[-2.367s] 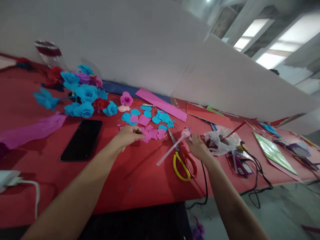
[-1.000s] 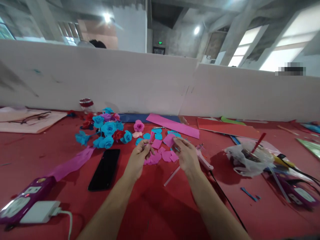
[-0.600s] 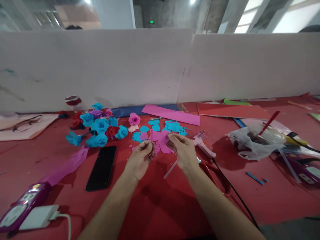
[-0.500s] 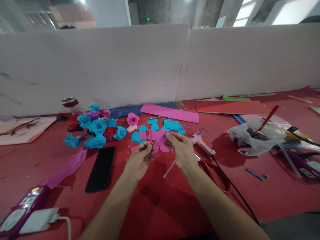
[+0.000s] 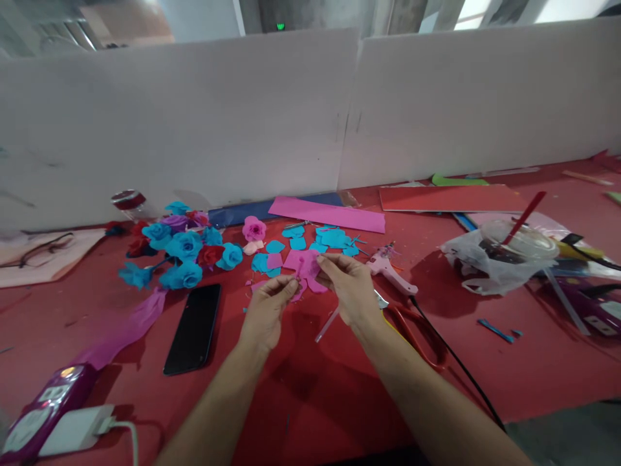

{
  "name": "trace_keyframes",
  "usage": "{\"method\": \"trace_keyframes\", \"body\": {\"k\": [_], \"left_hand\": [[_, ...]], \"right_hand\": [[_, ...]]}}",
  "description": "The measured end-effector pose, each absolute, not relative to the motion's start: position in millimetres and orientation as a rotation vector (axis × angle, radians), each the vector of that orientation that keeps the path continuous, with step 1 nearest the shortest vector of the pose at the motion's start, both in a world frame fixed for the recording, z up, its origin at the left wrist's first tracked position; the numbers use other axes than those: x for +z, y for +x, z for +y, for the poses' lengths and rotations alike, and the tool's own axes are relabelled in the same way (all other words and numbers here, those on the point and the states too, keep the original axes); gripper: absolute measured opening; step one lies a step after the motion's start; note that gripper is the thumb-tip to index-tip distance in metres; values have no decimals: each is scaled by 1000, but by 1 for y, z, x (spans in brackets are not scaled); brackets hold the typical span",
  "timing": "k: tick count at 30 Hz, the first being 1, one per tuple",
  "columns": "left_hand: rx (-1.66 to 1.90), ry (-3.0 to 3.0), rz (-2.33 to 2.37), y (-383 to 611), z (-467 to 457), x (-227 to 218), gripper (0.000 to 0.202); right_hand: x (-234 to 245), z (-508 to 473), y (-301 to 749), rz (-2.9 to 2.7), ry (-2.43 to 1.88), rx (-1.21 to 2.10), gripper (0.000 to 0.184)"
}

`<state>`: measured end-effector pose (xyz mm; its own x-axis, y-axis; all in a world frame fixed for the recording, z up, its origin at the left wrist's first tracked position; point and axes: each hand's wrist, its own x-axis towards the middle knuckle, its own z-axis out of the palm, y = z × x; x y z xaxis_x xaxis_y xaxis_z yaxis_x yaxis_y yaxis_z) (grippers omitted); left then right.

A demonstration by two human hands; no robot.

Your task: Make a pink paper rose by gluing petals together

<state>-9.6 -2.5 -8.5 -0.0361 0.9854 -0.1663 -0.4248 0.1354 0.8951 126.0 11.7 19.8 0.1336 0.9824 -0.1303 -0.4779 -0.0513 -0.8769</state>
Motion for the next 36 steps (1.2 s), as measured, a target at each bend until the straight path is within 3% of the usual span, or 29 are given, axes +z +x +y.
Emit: {"method": "trace_keyframes", "body": {"k": [10,16,20,26,36], "left_hand": [[1416,1287,1458,-8,-9,-4,13],[1468,1484,1479,-8,-14,5,9],[1473,1273,1348,-7,-13,4,7],[1206,705,936,-9,-6,-3,14],[1229,634,917,-11,-4,-5,16]], "right_hand": [[18,13,127,-724,-952,1308,16],[17,14,128,-730,-953,1295,16],[16,14,128,-716,-963,1292,18],[15,14,127,-747,-975,1339,16],[15,11,127,-811,-973,1348,15]]}}
